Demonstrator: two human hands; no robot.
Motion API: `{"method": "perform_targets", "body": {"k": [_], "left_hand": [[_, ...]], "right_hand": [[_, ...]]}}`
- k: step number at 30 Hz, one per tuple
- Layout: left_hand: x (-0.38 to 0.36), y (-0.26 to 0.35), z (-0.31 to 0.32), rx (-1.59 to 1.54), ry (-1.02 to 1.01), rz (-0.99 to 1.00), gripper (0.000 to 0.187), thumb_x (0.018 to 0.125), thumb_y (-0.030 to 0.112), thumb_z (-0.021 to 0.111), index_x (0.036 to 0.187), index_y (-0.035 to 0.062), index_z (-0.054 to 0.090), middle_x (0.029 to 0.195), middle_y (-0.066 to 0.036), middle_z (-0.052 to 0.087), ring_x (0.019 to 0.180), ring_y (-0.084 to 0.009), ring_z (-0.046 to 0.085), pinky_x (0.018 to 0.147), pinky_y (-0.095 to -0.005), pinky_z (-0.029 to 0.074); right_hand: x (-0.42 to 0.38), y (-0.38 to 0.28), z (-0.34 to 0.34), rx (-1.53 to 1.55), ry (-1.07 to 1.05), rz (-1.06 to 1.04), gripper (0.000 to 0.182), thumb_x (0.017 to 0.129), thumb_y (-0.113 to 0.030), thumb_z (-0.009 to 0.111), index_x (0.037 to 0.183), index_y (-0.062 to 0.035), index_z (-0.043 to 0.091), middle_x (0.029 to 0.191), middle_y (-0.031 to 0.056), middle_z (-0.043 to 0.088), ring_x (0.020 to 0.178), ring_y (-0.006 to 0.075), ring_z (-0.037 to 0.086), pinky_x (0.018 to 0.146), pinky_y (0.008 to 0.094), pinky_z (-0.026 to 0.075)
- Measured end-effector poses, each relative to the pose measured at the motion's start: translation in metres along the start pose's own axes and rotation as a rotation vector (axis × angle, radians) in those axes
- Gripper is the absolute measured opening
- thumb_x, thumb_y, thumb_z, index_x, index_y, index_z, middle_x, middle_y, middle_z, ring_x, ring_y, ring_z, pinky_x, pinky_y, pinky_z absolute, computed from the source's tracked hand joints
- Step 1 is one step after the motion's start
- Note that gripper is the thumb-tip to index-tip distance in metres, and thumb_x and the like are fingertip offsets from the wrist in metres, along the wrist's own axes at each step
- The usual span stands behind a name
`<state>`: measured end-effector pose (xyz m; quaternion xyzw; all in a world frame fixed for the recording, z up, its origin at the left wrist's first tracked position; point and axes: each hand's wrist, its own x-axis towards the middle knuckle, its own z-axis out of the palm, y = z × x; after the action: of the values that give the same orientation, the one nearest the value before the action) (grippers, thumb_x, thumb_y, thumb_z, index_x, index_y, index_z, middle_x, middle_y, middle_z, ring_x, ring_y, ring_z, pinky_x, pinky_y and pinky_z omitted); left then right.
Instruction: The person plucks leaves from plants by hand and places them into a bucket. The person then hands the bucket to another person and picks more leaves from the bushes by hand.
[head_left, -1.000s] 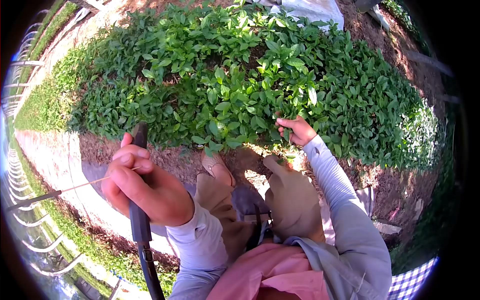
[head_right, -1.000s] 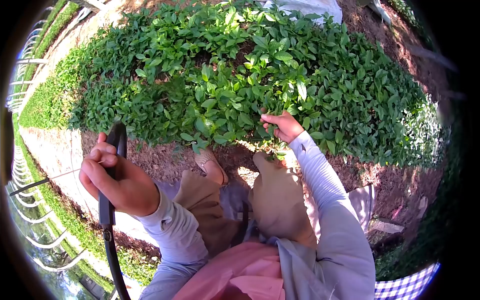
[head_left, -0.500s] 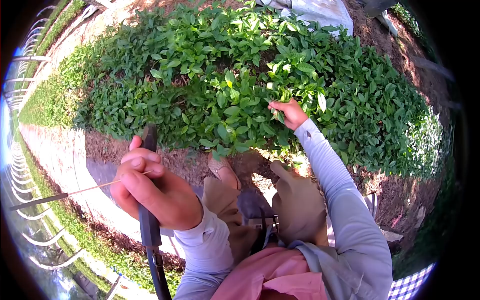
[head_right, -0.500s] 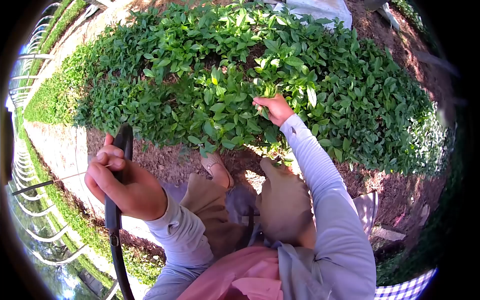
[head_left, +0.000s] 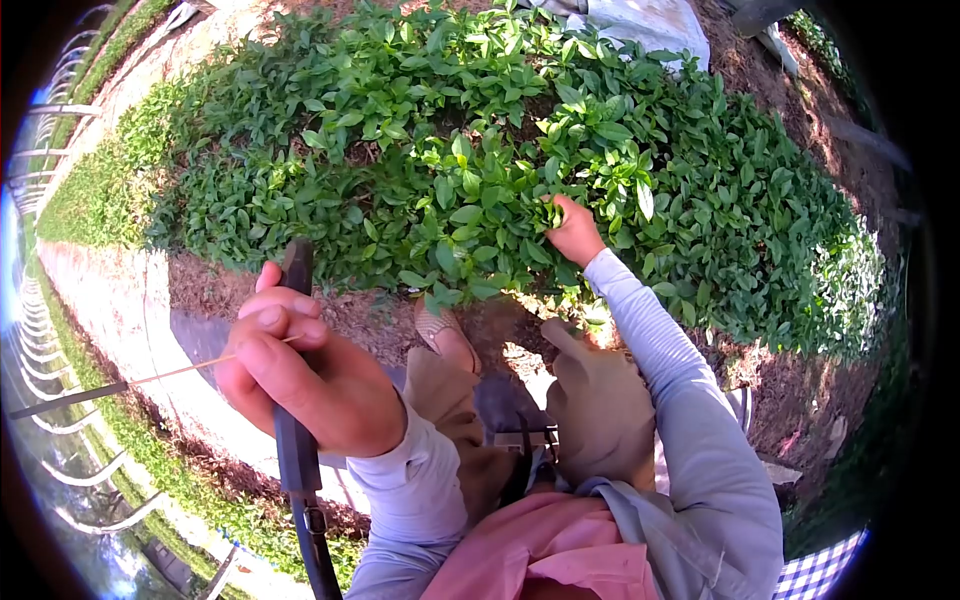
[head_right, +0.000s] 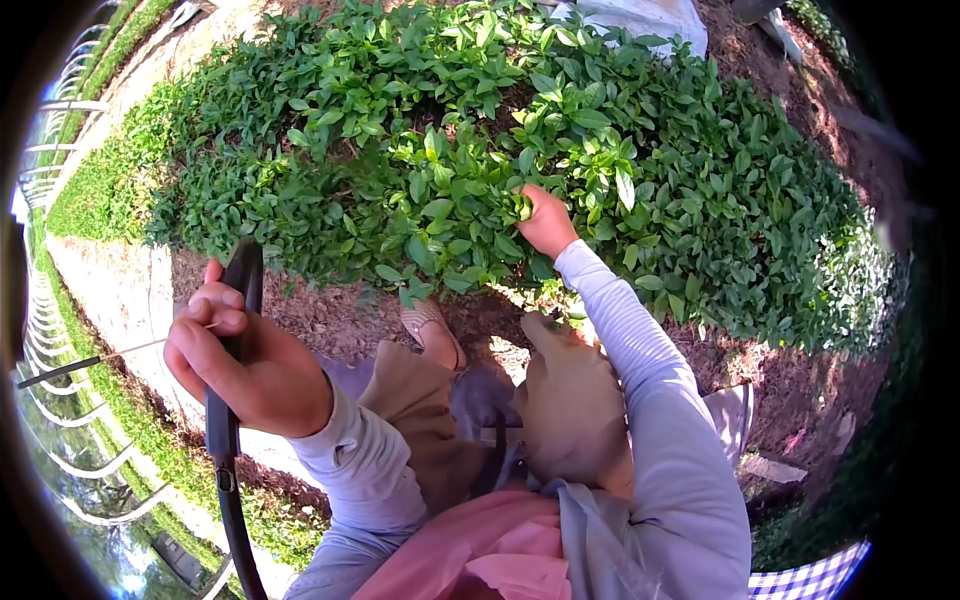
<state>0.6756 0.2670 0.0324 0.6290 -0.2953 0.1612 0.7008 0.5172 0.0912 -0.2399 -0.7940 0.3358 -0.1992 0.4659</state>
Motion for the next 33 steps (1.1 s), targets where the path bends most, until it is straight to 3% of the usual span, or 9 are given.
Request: {"method": "perform_targets", "body": {"k": [4,6,10,16,20,24,26,29,33], "left_hand": [[0.004,-0.002,-0.003,0.02,0.001,-0.002,0.018,0.095,0.011,0.037,0.078,0.0048,0.04,0.063,-0.004,0.04,0.061,-0.0157,0.045,0.086,-0.0464,0.043],[0.004,-0.004,-0.004,0.017,0.02,0.0,0.018,0.095,0.011,0.037,0.078,0.0045,0.04,0.062,-0.004,0.04,0.061,-0.0156,0.045,0.086,-0.0464,0.043],[0.004,-0.005,-0.008,0.014,0.032,-0.016,0.018,0.094,0.01,0.037,0.078,0.0039,0.041,0.062,-0.004,0.041,0.06,-0.0155,0.045,0.086,-0.046,0.043],[0.01,-0.004,-0.013,-0.003,0.082,-0.014,0.015,0.093,0.009,0.038,0.081,0.0026,0.044,0.06,-0.004,0.043,0.059,-0.0156,0.047,0.085,-0.0456,0.044],[0.015,-0.006,-0.023,-0.042,0.078,-0.022,0.013,0.092,0.009,0.039,0.082,0.0032,0.045,0.06,-0.004,0.045,0.06,-0.0153,0.048,0.087,-0.046,0.043],[0.022,-0.01,-0.031,-0.069,0.092,-0.017,0.012,0.092,0.009,0.039,0.083,0.0038,0.045,0.06,-0.004,0.046,0.06,-0.0147,0.049,0.087,-0.046,0.043],[0.024,-0.01,-0.032,-0.067,0.105,-0.02,0.012,0.092,0.01,0.04,0.083,0.0038,0.045,0.06,-0.004,0.047,0.06,-0.0145,0.049,0.088,-0.0458,0.043],[0.023,-0.01,-0.034,-0.065,0.103,-0.025,0.012,0.092,0.009,0.04,0.083,0.0036,0.045,0.06,-0.004,0.047,0.06,-0.0144,0.049,0.087,-0.0458,0.043],[0.023,-0.01,-0.041,-0.038,0.092,-0.034,0.011,0.091,0.007,0.04,0.083,0.0034,0.046,0.059,-0.004,0.046,0.06,-0.0147,0.049,0.087,-0.0462,0.043]], "right_hand": [[0.013,0.041,0.033,0.079,-0.033,0.23,0.027,0.072,0.001,0.065,0.098,-0.003,0.059,0.082,0.007,0.065,0.078,0.0191,0.063,0.07,0.0304,0.049],[0.012,0.025,0.022,0.546,-0.111,0.725,0.014,0.079,-0.005,0.065,0.093,-0.004,0.06,0.081,0.004,0.065,0.066,0.0116,0.059,0.053,0.0263,0.048],[-0.004,-0.012,-0.008,0.957,-0.133,0.816,0.014,0.079,-0.009,0.069,0.091,-0.0061,0.062,0.076,0.0016,0.063,0.061,0.0075,0.056,0.048,0.0204,0.041],[-0.006,-0.012,-0.006,0.544,-0.303,0.59,0.027,0.074,-0.014,0.075,0.094,-0.0029,0.061,0.072,0.0031,0.063,0.057,0.0082,0.056,0.044,0.0216,0.04],[0.003,-0.036,0.013,-0.158,-0.375,-0.007,0.036,0.066,-0.01,0.073,0.096,-0.0013,0.056,0.093,0.0164,0.062,0.088,0.0339,0.06,0.077,0.0383,0.048],[0.017,-0.018,0.062,-0.368,-0.366,-0.205,0.034,0.063,-0.001,0.063,0.095,-0.0035,0.052,0.086,0.0182,0.06,0.087,0.039,0.056,0.074,0.0438,0.045],[0.007,-0.006,0.085,-0.13,-0.17,-0.059,0.028,0.066,0.002,0.065,0.092,-0.0026,0.055,0.076,0.0156,0.061,0.069,0.0359,0.059,0.064,0.0414,0.048],[-0.016,-0.01,0.077,0.571,-0.109,0.796,0.013,0.077,0.001,0.065,0.087,-0.0017,0.058,0.076,0.0048,0.062,0.057,0.0115,0.056,0.047,0.0269,0.045],[-0.058,-0.036,0.06,0.755,-0.057,0.698,0.015,0.076,0.003,0.066,0.089,-0.0004,0.059,0.076,0.0066,0.063,0.06,0.0138,0.06,0.048,0.026,0.045]]}}
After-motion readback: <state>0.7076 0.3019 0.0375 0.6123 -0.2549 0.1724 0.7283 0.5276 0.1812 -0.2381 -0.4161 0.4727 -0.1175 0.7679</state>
